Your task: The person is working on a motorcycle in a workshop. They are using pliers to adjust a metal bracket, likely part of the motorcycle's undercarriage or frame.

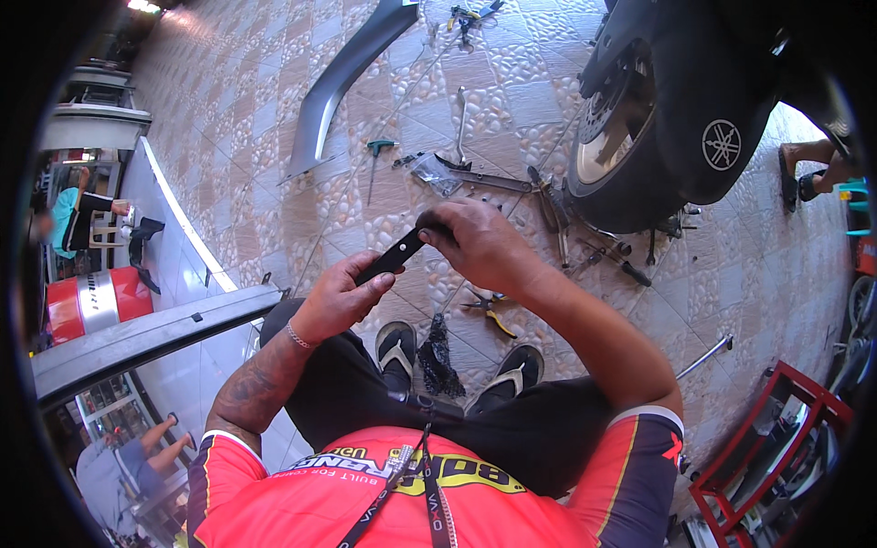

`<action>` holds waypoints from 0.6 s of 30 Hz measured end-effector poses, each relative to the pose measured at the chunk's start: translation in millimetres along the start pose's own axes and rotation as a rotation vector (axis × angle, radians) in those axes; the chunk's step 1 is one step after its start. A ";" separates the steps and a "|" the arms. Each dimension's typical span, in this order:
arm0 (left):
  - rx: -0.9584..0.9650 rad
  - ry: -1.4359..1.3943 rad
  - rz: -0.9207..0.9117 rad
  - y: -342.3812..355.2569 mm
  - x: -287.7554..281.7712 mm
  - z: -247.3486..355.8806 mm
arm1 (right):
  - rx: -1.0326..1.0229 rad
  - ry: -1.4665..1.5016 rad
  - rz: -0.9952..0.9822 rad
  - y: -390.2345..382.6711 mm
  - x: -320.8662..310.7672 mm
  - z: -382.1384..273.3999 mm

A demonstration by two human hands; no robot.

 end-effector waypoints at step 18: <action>0.088 -0.017 0.022 19.0 20.0 21.2 | -0.005 -0.495 0.124 -18.9 -9.1 -18.2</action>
Point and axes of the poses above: each hand's wrist, its own y-axis towards the middle knuckle, its own x-axis out of the palm, z = x × y, the point moved 8 cm from there along y, towards the middle knuckle, and after that the axes turned 12 degrees about -z, right-handed, at the moved point
